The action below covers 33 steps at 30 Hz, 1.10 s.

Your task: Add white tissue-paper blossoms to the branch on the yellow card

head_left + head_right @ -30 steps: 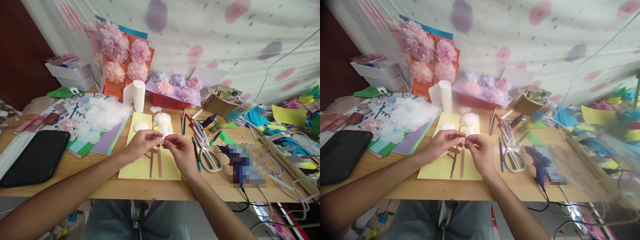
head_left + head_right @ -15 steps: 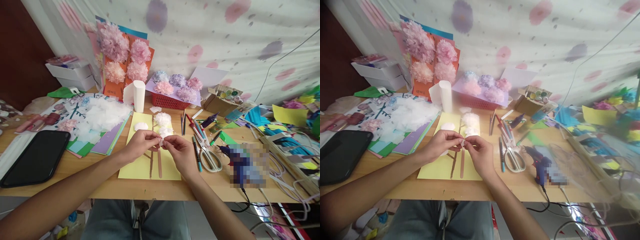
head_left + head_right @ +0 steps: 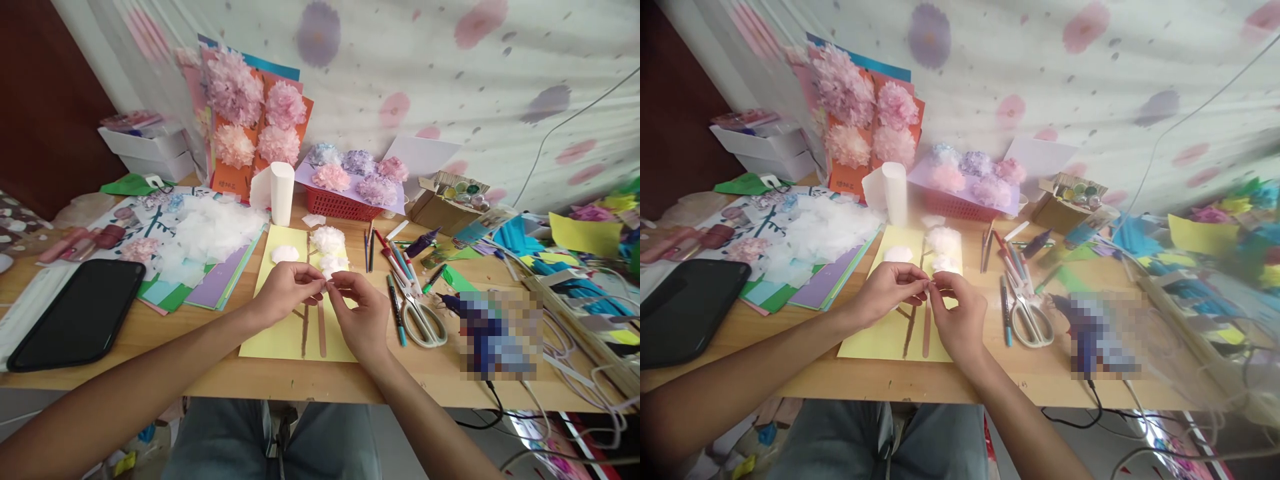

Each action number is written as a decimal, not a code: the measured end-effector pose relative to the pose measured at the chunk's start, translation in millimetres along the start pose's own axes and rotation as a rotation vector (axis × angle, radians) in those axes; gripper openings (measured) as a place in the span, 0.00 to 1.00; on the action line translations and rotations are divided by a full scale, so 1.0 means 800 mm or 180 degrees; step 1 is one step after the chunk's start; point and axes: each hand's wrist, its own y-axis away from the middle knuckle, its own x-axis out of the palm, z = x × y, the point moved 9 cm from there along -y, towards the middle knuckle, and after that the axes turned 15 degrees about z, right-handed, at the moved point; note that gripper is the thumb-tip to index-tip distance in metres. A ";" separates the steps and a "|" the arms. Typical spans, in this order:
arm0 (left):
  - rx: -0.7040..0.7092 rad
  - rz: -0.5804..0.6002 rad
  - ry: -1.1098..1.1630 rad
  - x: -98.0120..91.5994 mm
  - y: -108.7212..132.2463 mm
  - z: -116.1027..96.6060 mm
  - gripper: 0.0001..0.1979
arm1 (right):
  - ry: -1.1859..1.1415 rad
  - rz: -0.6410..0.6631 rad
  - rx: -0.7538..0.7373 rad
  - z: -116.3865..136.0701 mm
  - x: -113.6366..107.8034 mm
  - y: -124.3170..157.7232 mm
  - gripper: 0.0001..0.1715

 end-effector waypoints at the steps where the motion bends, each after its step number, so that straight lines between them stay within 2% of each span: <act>1: 0.0006 -0.0014 -0.0015 0.000 0.000 -0.001 0.15 | -0.0017 -0.0024 0.0009 -0.001 -0.001 0.000 0.04; 7: -0.0077 -0.0078 0.0020 -0.003 0.000 0.005 0.13 | 0.0257 -0.0212 0.0005 -0.006 -0.009 0.001 0.04; 13: -0.0110 -0.0070 0.0321 0.001 0.000 0.009 0.13 | 0.1141 -0.0481 -0.0643 0.029 -0.007 0.007 0.04; 17: -0.0124 -0.0057 0.0596 0.006 0.002 0.009 0.14 | 0.1449 -0.0576 -0.0950 0.043 -0.005 0.010 0.04; 22: -0.0125 -0.0109 0.0882 0.005 0.003 0.011 0.14 | 0.1468 -0.0423 -0.1255 0.058 0.000 0.013 0.07; 33: -0.0062 -0.0051 0.1087 0.006 0.004 0.007 0.14 | 0.1338 -0.0180 -0.1287 0.055 0.004 0.015 0.16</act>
